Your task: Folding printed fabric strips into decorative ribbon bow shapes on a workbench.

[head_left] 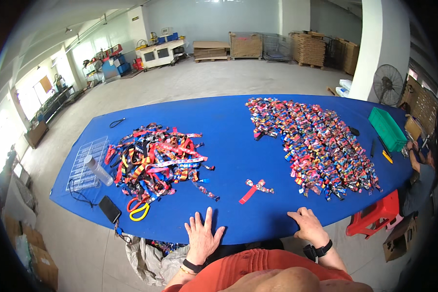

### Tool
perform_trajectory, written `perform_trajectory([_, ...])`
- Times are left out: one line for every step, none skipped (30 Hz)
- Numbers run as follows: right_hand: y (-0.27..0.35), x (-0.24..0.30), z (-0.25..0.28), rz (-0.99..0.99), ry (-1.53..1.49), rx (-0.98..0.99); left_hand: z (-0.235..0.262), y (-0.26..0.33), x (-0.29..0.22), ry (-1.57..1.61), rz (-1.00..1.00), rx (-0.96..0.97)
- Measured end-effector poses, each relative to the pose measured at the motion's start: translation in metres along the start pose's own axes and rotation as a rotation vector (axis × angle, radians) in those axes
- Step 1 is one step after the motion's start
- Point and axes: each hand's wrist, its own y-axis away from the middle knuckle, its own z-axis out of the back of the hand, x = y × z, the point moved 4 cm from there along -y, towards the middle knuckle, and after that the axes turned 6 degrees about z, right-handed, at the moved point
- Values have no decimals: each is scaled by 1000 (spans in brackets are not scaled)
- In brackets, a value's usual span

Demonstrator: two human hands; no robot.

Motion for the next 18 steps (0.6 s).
perform_trajectory([1, -1, 0, -14, 2, -8, -2, 1, -1, -49, -3, 8])
perform_trajectory([1, -1, 0, -6, -1, -1, -2, 2, -1, -47, -14, 9])
perform_trajectory([1, -1, -1, 3, -4, 7, -3, 2, -2, -67, -13, 8])
perform_trajectory([1, -2, -2, -5, -2, 2, -4, 3, -2, -87, -11, 7])
perform_trajectory([0, -4, -4, 1, 9, 2, -7, 3, -1, -100, -17, -6])
perform_trajectory([0, -4, -6, 6, 20, 3, -7, 3, -1, -97, -25, -6])
perform_trajectory([0, -5, -7, 0, 23, -1, -7, 2, -1, -102, -24, -1])
perform_trajectory([0, -5, -8, -7, 25, 14, -6, 2, -1, -108, -22, 6])
perform_trajectory([0, -5, -9, -14, 27, 29, -6, 2, -1, -109, -18, 26])
perform_trajectory([-1, -6, -8, -20, 30, 27, -6, 1, -3, -105, -24, 26])
perform_trajectory([-1, -5, -8, -16, 29, 27, -6, 2, -3, -108, -17, 30])
perform_trajectory([-1, -5, -8, -12, 27, 27, -7, 2, -3, -112, -9, 33])
perform_trajectory([-2, -6, -9, -15, 28, 25, -9, 1, -2, -120, -9, 27])
perform_trajectory([-2, -6, -10, -14, 27, 23, -10, 2, -3, -119, -12, 29])
perform_trajectory([-1, -7, -10, -12, 26, 21, -10, 2, -3, -131, -14, 21])
perform_trajectory([-1, -6, -9, -15, 26, 19, -10, 2, -4, -142, -16, 11])
perform_trajectory([0, -5, -8, -11, 21, 14, -11, 3, -4, -141, -18, 14])
perform_trajectory([1, -4, -7, -7, 16, 8, -11, 4, -4, -151, -25, 6])
